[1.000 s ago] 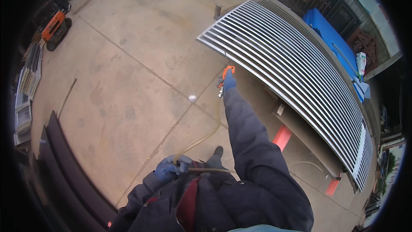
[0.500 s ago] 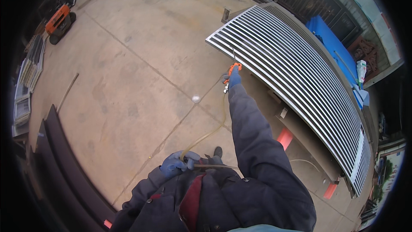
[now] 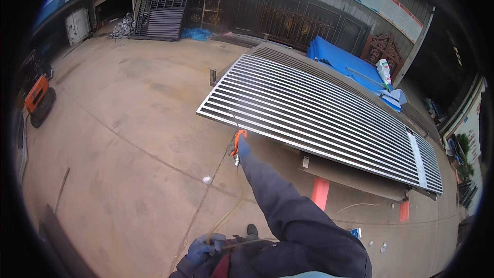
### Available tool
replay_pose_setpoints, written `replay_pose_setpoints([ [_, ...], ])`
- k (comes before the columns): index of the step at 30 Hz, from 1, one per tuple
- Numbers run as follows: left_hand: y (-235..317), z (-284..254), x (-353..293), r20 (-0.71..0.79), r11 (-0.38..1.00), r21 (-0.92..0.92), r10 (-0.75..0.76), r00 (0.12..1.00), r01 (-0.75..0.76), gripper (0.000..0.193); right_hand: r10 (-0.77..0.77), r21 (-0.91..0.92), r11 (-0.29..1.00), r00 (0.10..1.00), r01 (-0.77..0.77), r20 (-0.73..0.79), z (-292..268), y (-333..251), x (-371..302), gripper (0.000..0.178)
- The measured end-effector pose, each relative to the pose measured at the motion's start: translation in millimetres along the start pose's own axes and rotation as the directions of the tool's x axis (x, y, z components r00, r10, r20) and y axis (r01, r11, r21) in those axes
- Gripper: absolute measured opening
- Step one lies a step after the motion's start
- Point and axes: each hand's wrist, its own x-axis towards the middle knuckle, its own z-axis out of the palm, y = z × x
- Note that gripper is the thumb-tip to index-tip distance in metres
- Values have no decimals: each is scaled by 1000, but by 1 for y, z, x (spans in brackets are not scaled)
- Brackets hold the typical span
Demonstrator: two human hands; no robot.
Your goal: The person uses a handheld spray gun to apply white paint to a large metal grille resting on supports. They move the spray gun in steady horizontal passes across the slats, covering the surface systematically.
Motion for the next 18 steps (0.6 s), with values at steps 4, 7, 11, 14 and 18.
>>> replay_pose_setpoints([
  [4,2,7,4,-27,995,-99,-21,999,18,50,-4,-72,997,999,1,-43,-26,-4,-10,66],
  [7,6,13,11,-7,996,-58,-75,997,74,51,-61,41,997,992,65,-107,-40,-20,-12,65],
  [11,14,19,23,13,990,-59,-124,992,124,51,-224,-58,975,929,216,-296,-50,-41,-13,69],
  [14,18,24,28,-21,980,28,-197,980,198,51,-43,-246,969,998,29,-50,-54,-38,-16,68],
  [18,18,33,45,-18,977,-59,-204,979,203,52,-71,-66,996,986,62,-152,-68,-32,0,67],
])
